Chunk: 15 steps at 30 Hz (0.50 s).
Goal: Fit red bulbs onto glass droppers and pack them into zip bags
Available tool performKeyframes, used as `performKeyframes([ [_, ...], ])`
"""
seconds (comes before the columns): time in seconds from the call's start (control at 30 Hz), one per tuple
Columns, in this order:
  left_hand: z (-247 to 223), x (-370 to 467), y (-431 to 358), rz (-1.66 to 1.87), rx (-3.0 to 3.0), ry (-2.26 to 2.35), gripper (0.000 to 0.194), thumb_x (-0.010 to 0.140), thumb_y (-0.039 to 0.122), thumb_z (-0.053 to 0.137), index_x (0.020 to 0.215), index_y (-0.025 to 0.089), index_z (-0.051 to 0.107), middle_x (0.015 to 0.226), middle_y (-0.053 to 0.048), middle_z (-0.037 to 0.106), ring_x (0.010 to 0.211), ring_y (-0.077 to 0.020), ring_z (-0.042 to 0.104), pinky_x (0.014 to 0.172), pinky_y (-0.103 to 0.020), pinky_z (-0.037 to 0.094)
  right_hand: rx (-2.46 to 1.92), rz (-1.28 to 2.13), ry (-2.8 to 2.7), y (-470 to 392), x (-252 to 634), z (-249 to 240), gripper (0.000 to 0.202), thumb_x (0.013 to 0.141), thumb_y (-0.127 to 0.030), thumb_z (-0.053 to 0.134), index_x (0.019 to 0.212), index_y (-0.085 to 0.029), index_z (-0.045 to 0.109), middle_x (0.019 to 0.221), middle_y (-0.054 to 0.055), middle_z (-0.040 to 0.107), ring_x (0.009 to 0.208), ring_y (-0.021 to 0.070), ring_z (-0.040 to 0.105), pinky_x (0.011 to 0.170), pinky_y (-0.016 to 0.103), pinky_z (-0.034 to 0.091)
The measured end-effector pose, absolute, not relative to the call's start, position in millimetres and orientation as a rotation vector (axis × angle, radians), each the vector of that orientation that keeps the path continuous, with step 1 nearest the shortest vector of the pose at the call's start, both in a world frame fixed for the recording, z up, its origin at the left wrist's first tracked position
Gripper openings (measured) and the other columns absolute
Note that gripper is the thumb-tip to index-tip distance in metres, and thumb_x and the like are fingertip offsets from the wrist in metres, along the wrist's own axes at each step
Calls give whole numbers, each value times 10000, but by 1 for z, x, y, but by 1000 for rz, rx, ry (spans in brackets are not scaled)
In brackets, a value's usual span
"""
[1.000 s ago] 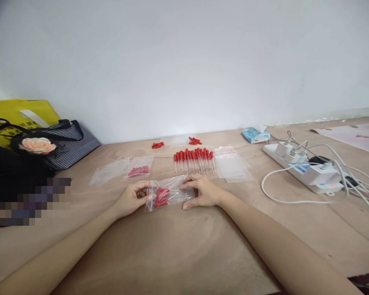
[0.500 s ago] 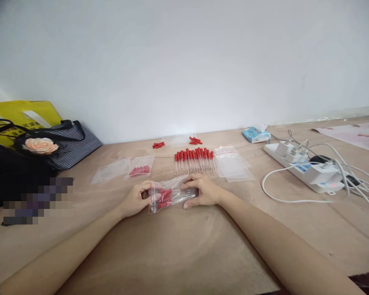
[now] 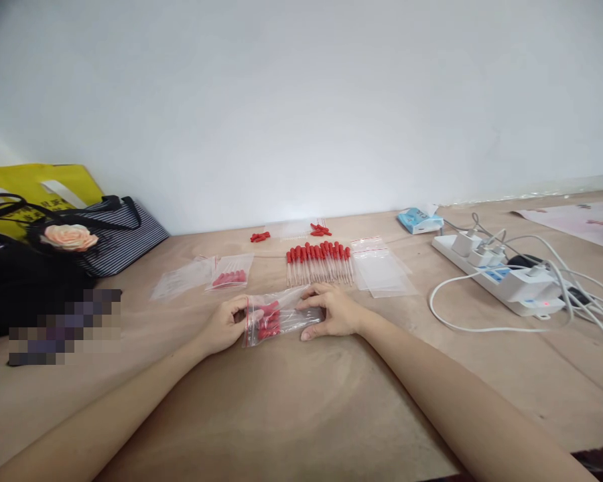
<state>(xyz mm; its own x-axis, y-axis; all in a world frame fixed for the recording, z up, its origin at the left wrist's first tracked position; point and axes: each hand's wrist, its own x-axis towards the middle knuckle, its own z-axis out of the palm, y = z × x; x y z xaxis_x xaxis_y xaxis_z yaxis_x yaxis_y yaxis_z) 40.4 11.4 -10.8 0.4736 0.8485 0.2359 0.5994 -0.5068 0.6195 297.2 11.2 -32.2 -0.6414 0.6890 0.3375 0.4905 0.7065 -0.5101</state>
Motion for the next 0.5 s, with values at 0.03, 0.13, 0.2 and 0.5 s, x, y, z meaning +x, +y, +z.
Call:
performKeyframes([
  [0.03,-11,41,11,748,2254,1224,251,798,315,456,783,153,647,759,-38,601,705,-148,543,662,-250,425,-911,511,-2404,11,297,-32,541,597,-536,662,1042,-232,622,1105,81,531,1004,226,503,878,389,378],
  [0.13,-9,41,11,791,2208,1291,282,801,305,428,677,142,622,670,-23,586,653,-145,531,617,-242,416,-915,516,-2427,9,296,-30,517,614,-534,651,1047,-253,619,1106,74,528,1019,229,492,890,405,360],
  [0.2,-9,39,12,803,2179,1342,293,802,305,413,649,145,605,617,-9,570,610,-140,521,582,-237,408,-896,530,-2439,8,295,-28,499,627,-523,647,1052,-263,616,1108,70,528,1026,225,485,891,402,357],
  [0.5,-10,33,15,876,2061,1425,295,780,346,454,612,156,604,600,-9,609,591,-145,561,544,-230,430,-874,534,-2432,3,293,-25,440,638,-504,648,1020,-285,634,1242,76,427,1122,249,407,933,433,311],
])
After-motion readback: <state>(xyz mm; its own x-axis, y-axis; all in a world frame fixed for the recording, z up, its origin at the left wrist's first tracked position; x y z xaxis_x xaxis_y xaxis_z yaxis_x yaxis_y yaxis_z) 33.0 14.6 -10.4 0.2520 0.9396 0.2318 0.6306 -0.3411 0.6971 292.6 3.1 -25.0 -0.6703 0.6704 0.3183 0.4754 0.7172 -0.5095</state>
